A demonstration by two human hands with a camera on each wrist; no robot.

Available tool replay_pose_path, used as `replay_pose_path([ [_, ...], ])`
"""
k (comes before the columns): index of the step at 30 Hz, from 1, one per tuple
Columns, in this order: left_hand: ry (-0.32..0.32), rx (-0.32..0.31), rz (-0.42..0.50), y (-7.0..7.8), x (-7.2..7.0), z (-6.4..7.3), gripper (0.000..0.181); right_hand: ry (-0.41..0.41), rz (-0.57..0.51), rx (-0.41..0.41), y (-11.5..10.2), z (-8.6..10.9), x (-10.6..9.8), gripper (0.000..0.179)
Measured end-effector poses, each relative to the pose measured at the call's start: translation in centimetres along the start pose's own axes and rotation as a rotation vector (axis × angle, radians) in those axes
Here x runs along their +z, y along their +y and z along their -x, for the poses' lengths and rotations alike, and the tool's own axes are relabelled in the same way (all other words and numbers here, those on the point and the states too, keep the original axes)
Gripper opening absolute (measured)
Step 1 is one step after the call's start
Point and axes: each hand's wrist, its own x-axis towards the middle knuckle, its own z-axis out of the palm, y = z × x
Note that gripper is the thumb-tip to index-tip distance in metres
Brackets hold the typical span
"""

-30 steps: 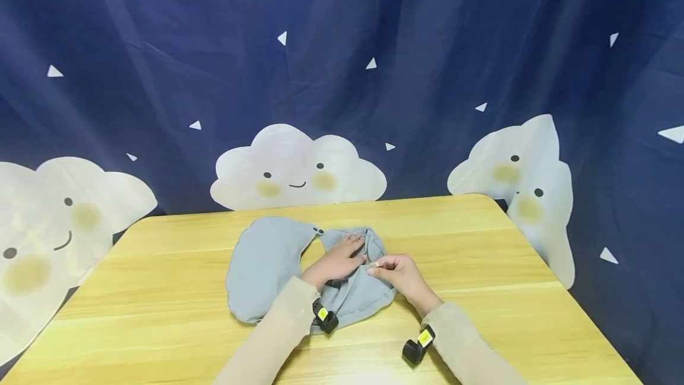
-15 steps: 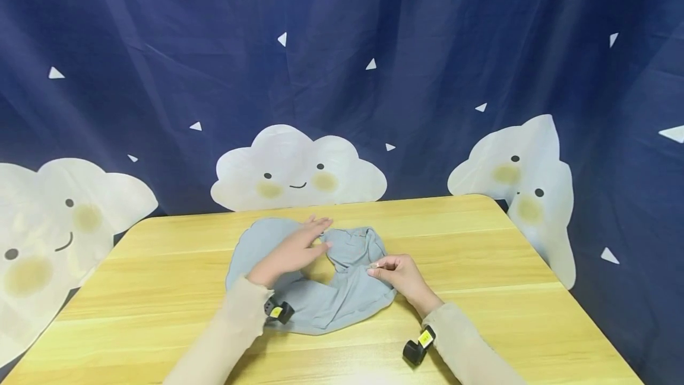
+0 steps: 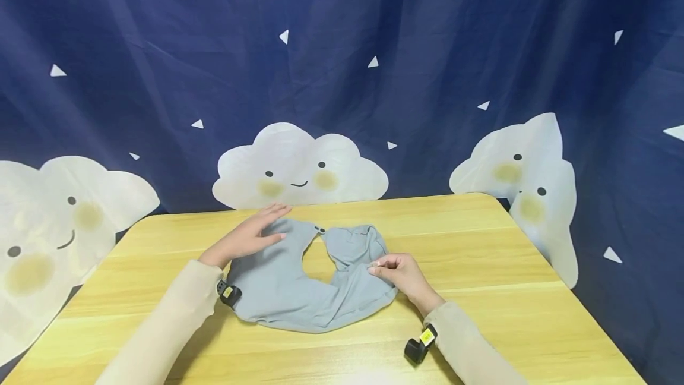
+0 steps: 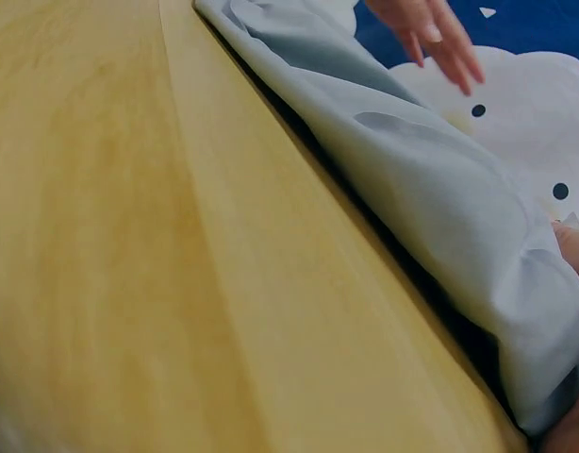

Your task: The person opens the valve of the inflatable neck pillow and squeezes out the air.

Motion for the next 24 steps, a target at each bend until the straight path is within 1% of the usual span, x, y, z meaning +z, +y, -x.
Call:
replay_pose_path([
  [3,-0.062,0.02,-0.022,-1.0,0.3,0.1,0.062,0.003,0.005,-0.002,0.0,0.0,0.0,0.019],
  [5,-0.097,0.017,-0.045,-1.4,0.7,0.1,0.064,0.008,0.004,0.001,0.0,0.0,0.0,0.018],
  [9,-0.148,-0.04,-0.061,-2.1,1.6,0.1,0.07,0.009,-0.005,0.006,-0.1,0.0,0.0,0.017],
  [13,-0.194,-0.09,-0.102,-2.7,2.6,0.3,0.074,-0.005,-0.013,0.008,-0.2,0.1,0.1,0.018],
  [16,-0.212,-0.099,-0.106,-2.9,3.0,0.3,0.074,-0.006,-0.009,0.01,-0.2,0.1,0.1,0.019],
  [20,-0.225,-0.102,-0.069,-2.9,3.3,0.2,0.074,-0.001,0.005,0.005,0.0,0.0,0.0,0.02],
  [24,-0.228,-0.101,-0.055,-3.1,3.5,0.1,0.073,-0.001,0.001,-0.001,0.1,0.0,-0.1,0.02],
])
